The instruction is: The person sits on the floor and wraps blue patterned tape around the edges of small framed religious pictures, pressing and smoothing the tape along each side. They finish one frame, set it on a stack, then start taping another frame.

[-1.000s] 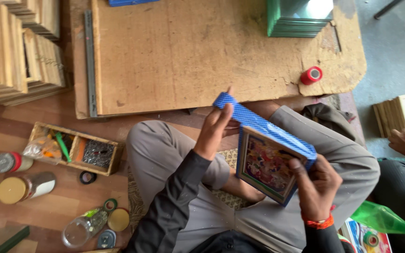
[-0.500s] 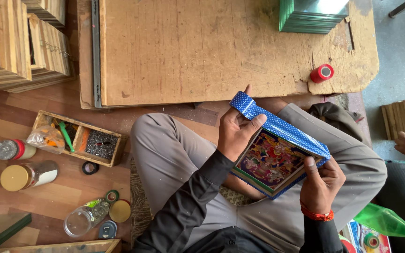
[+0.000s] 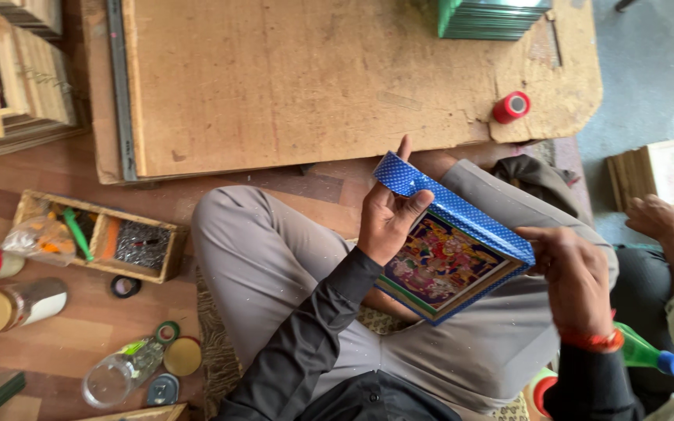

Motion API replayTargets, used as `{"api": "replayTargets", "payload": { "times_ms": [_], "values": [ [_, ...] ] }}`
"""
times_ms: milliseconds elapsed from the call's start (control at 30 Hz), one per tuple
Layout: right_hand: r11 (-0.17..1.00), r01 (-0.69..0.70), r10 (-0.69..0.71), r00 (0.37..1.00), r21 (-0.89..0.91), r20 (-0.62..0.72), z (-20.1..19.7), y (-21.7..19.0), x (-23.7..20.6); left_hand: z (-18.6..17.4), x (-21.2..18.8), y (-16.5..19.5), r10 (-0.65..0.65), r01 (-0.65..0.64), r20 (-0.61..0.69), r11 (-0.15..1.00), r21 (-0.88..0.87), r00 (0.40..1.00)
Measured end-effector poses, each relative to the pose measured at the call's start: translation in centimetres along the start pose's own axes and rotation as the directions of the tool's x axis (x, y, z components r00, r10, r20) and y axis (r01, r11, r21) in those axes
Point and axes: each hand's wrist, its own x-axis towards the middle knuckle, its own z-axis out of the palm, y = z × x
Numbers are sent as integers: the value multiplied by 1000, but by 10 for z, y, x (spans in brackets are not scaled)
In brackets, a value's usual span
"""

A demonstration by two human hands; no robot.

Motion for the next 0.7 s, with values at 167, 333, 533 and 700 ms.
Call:
{"api": "replayTargets", "payload": {
  "times_ms": [167,333,533,700],
  "values": [
    [927,-98,216,929,-362,300,-19,-23,32,2,2,-7,-8,8,-5,1000,-4,1000],
    [962,-89,205,858,-257,471,-21,-35,29,2,0,-10,-57,57,-32,998,19,998],
    [963,-144,263,707,-230,657,-6,-66,50,5,-1,-11,-52,52,-2,998,-36,999],
    [901,59,230,774,-429,590,52,-77,82,9,-2,-6,-29,29,-5,999,37,1000]
  ]
}}
